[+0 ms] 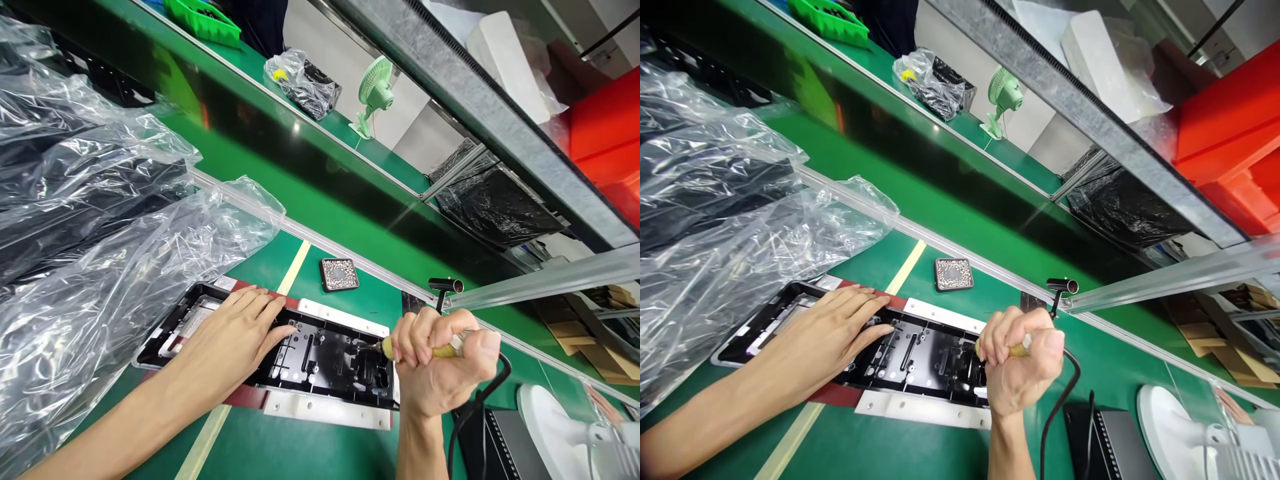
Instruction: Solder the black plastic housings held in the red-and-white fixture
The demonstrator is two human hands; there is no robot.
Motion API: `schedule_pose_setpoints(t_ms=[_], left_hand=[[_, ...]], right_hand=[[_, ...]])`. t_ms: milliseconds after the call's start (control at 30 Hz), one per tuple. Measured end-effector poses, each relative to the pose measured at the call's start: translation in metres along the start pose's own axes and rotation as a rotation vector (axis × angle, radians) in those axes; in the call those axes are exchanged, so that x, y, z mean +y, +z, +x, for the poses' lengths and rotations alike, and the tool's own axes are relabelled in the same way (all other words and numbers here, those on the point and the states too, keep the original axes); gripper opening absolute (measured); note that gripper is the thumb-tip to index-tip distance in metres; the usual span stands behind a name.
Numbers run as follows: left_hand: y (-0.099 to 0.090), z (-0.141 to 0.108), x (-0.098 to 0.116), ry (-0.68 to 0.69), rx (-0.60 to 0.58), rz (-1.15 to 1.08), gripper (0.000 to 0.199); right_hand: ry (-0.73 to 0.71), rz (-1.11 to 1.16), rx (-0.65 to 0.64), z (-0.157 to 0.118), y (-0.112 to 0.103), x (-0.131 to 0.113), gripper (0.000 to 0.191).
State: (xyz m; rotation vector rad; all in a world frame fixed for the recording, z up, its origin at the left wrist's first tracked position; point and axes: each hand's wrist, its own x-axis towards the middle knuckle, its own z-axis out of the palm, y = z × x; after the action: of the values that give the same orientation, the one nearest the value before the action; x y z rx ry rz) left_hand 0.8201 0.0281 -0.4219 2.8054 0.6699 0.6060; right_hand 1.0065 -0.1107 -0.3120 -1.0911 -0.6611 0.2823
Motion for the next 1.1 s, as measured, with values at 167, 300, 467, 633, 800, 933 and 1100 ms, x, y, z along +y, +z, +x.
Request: schedule_pose_setpoints(t_ms=[167, 300, 467, 633, 800, 933, 1100], left_hand=[[0.0006, -0.0002, -0.0002, 0.02, 0.018, -0.005, 0.049], [0.0026, 0.0005, -0.0006, 0.019, 0.013, 0.005, 0.05], [0.004, 0.001, -0.0002, 0.011, 0.005, 0.018, 0.049], [0.004, -0.0001, 0.0, 0.019, 0.008, 0.017, 0.049], [0.0041, -0.0002, 0.0, 0.024, 0.018, 0.019, 0.048], [0.0029, -0.0001, 0.0005, 0.027, 0.021, 0.015, 0.047], [0.0027, 0.0, 0.0011, 0.016, 0.008, -0.004, 0.046]], right_hand=[[-0.006, 0.0, -0.03, 0.0002, -0.0037, -0.0001, 0.048], [-0.012, 0.003, -0.028, -0.0006, -0.0024, -0.0004, 0.046], [0.004, 0.006, -0.017, -0.0008, -0.0015, -0.0011, 0.045], [0.007, 0.007, -0.039, -0.0002, -0.0014, -0.0013, 0.048], [0.007, 0.012, -0.057, -0.001, -0.0018, -0.0008, 0.048], [0.005, 0.012, -0.051, -0.0015, -0.0022, 0.0002, 0.048], [0.009, 0.013, -0.042, -0.0012, -0.0024, 0.001, 0.048]])
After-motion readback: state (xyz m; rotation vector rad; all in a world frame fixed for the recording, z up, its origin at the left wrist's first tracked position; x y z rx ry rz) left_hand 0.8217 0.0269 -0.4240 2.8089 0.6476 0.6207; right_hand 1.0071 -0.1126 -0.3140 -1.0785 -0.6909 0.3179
